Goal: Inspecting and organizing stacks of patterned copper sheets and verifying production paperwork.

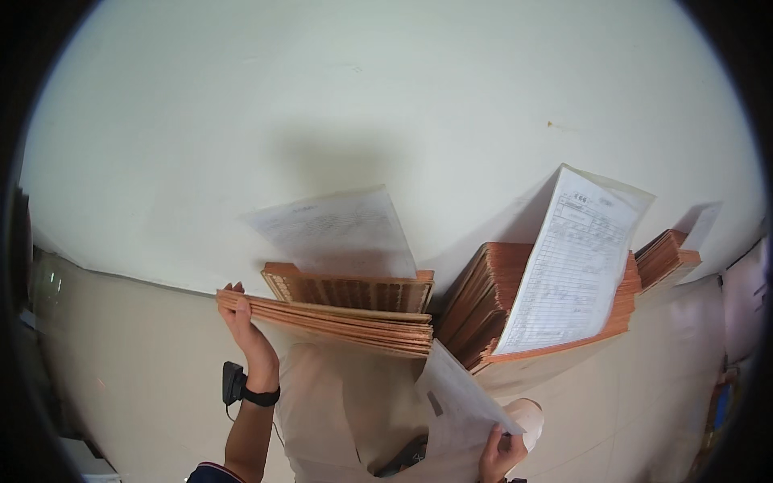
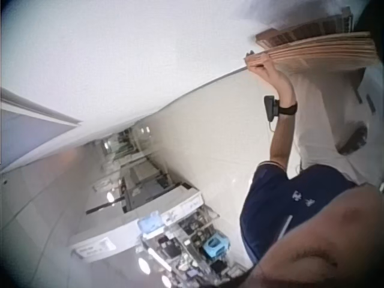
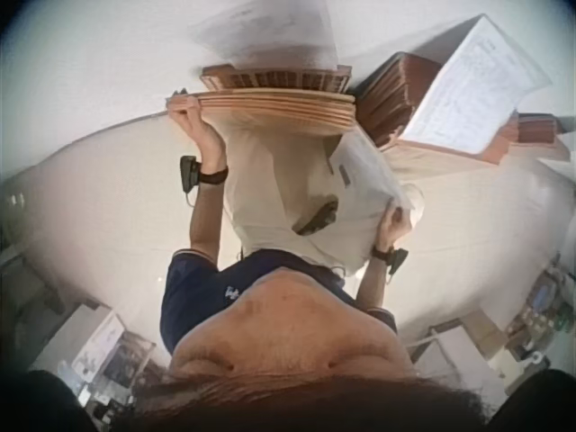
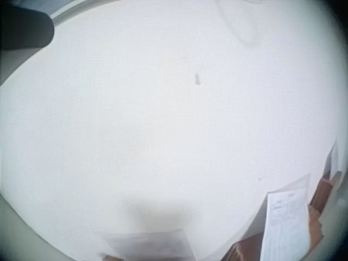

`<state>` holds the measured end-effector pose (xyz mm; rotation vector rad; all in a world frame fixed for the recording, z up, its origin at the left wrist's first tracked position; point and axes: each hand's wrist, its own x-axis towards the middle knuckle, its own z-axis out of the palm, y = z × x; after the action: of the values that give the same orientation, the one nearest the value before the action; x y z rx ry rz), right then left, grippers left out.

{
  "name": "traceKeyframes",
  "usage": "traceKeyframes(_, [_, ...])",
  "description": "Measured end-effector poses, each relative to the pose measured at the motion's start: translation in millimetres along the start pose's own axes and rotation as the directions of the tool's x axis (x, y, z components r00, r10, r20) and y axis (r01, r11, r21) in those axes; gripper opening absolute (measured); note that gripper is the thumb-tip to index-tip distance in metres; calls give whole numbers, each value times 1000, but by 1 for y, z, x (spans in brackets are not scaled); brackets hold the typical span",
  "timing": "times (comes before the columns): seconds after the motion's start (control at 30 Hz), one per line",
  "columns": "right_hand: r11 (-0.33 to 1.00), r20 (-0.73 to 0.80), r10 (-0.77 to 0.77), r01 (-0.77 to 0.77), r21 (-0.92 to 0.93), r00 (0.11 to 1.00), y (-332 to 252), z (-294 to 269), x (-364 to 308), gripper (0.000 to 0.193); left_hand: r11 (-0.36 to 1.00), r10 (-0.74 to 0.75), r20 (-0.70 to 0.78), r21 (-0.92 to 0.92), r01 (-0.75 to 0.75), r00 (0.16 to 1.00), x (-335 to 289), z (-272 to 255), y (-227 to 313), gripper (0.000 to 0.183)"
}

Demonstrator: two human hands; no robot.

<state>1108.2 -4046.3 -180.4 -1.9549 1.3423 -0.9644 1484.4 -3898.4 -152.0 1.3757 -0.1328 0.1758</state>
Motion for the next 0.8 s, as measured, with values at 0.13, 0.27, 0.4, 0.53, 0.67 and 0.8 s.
traceKeyframes(0.13, [1000, -12, 19, -19, 1, 1000, 9, -2, 0, 16, 1000, 19, 6, -10, -19, 1000, 4, 7, -1, 55])
traceKeyframes(0.27, [998, -2, 41, -41, 45, 999, 16, -4, 2, 17, 1000, 2, 1, -8, -2, 1000, 3, 14, 1, 54])
traceKeyframes(0.4, [995, 13, 19, -20, 97, 1000, 21, -3, 1, 21, 1000, -7, 5, -8, 7, 1000, 4, 11, 2, 51])
traceKeyframes(0.53, [996, 45, 30, -34, 81, 999, 24, -3, 1, 23, 1000, -17, 1, -19, 17, 1000, 7, 16, 4, 48])
traceKeyframes(0.67, [996, 34, 24, -27, 87, 999, 18, -3, 2, 22, 1000, -14, 39, -3, 14, 999, 10, 16, 3, 51])
traceKeyframes(0.8, [999, 14, 19, -19, 25, 1000, 19, 0, 0, 21, 999, 39, -20, 5, -39, 999, 8, 13, -2, 62])
